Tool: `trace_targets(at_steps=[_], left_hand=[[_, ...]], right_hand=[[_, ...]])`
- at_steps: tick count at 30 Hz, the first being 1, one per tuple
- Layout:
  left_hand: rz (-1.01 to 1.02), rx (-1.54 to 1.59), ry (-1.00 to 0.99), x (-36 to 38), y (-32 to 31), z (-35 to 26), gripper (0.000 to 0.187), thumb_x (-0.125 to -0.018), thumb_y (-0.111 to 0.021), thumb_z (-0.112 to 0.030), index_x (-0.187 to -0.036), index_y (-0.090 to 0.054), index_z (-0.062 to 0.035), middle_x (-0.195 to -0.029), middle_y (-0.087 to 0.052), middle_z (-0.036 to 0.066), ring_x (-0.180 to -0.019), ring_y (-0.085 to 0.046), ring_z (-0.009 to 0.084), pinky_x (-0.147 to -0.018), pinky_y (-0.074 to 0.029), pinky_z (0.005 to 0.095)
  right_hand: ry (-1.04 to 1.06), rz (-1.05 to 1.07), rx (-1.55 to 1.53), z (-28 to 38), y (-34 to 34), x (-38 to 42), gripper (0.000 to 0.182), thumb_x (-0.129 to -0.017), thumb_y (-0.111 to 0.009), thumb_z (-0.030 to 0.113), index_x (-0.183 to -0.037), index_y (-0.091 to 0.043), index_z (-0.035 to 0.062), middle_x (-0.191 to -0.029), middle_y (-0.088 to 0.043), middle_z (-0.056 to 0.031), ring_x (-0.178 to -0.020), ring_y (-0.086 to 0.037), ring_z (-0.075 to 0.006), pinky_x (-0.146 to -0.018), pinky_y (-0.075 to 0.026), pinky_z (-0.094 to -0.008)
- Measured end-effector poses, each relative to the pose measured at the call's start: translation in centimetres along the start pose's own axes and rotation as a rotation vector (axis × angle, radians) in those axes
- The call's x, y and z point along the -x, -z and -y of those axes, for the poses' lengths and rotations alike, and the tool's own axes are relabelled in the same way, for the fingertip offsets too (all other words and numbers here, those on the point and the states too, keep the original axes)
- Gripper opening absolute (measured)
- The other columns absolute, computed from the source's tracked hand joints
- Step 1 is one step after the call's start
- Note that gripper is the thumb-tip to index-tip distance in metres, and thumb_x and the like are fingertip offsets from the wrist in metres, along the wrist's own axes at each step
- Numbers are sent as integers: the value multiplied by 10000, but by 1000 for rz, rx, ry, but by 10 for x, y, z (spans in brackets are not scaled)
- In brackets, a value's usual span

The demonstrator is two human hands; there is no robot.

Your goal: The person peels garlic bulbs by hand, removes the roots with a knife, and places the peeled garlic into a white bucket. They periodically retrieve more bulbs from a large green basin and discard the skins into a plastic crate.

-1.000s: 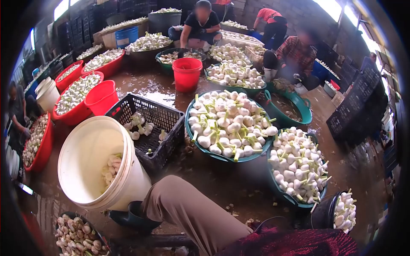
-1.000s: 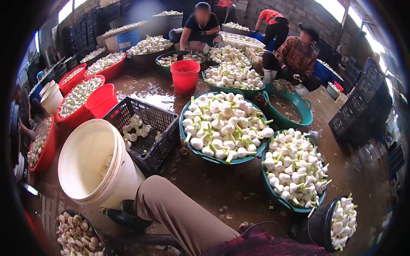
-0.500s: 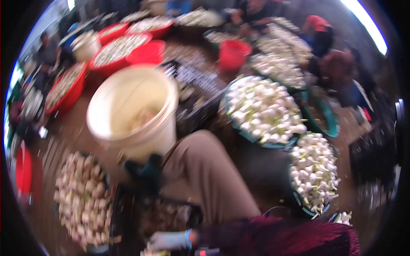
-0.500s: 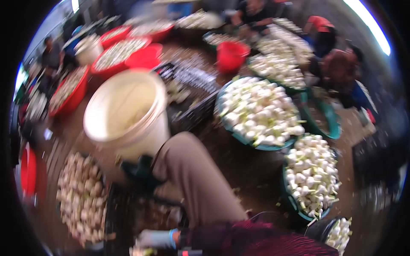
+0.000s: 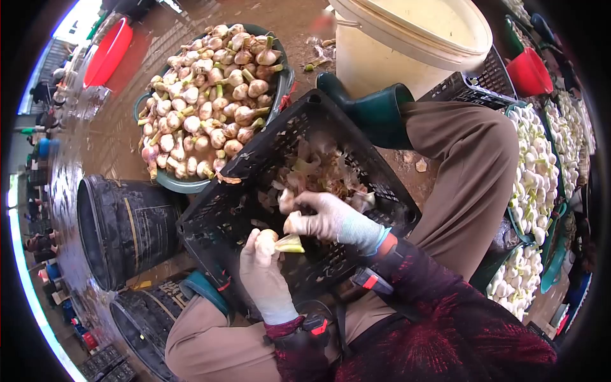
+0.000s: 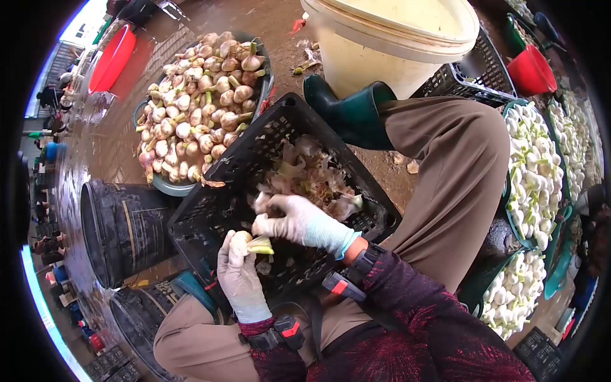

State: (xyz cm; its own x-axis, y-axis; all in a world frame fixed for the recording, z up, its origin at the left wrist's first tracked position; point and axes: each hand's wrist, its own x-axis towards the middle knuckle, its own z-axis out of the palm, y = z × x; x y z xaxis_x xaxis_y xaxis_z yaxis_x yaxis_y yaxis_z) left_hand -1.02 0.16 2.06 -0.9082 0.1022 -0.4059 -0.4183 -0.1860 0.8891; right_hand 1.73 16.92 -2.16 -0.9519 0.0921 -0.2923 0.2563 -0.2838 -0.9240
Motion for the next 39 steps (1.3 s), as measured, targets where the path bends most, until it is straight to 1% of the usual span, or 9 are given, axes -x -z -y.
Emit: trace_targets(at_steps=[3, 9, 20, 21, 24, 28, 32, 37, 39], left_hand=[[-27, -165, -74, 6, -4, 2, 372, -895, -664, -121, -1215, -571, 45, -1054, -647, 100, -917, -618, 142, -798, -492, 250], [56, -105, -6, -1, 13, 13, 331, -887, -680, -108, -1160, -602, 61, -1039, -662, 100, -944, -630, 155, -860, -498, 277], [116, 230, 43, -5, 13, 11, 549, -948, -616, -275, -1321, -438, 86, -1161, -599, 156, -1045, -619, 237, -913, -517, 331], [122, 231, 31, -3, 12, 11, 549, -948, -616, -275, -1321, -438, 86, -1161, -599, 156, -1045, -619, 237, -913, -517, 331], [61, 135, 7, -1, 6, 6, 386, -944, -612, -170, -1242, -504, 51, -1155, -596, 122, -1039, -594, 178, -880, -492, 286], [61, 3, -60, 4, 14, 18, 339, -927, -626, -152, -1183, -528, 48, -1097, -612, 123, -1002, -608, 186, -880, -489, 293], [130, 382, 92, -3, 30, 22, 422, -924, -634, -174, -1268, -501, 32, -1105, -595, 133, -1013, -595, 213, -859, -511, 360], [357, 683, 72, -7, 29, 18, 503, -923, -643, -256, -1339, -481, -24, -1246, -536, 140, -1072, -566, 248, -885, -516, 377], [262, 621, 88, -3, 21, 14, 498, -928, -639, -248, -1346, -482, -27, -1212, -546, 130, -1077, -560, 248, -874, -513, 369]], right_hand=[[-39, 110, 332, 24, -14, 15, 412, -858, -702, 357, -960, -641, -38, -753, -633, -169, -698, -612, -181, -654, -485, -321], [-336, 256, -213, 6, -11, 12, 291, -918, -664, 284, -988, -665, 2, -766, -646, 1, -680, -554, -36, -601, -451, -209], [12, -266, 47, -47, -12, -5, 318, -897, -660, 274, -985, -629, -30, -777, -627, -57, -620, -563, -130, -562, -474, -296], [-297, -109, -23, -7, -3, 3, 417, -880, -685, 357, -1050, -610, -16, -800, -614, -44, -618, -548, -115, -560, -476, -263], [-230, 60, -153, 9, -15, 8, 530, -831, -712, 489, -1069, -608, 28, -780, -588, -4, -615, -532, -83, -532, -461, -248], [232, -140, 496, 2, -43, 20, 260, -847, -672, 240, -884, -551, 12, -739, -602, -220, -702, -612, -396, -607, -500, -425], [373, -453, 612, -45, -34, -6, 180, -869, -622, 179, -854, -549, 15, -727, -609, -206, -720, -632, -393, -603, -499, -443], [-12, -369, 1093, -19, -5, 10, 214, -844, -632, 158, -1018, -574, 47, -838, -637, -201, -790, -647, -376, -666, -514, -450], [63, -319, 750, -6, -1, 16, 162, -850, -624, 155, -965, -595, 45, -818, -639, -197, -793, -646, -369, -674, -505, -449]])
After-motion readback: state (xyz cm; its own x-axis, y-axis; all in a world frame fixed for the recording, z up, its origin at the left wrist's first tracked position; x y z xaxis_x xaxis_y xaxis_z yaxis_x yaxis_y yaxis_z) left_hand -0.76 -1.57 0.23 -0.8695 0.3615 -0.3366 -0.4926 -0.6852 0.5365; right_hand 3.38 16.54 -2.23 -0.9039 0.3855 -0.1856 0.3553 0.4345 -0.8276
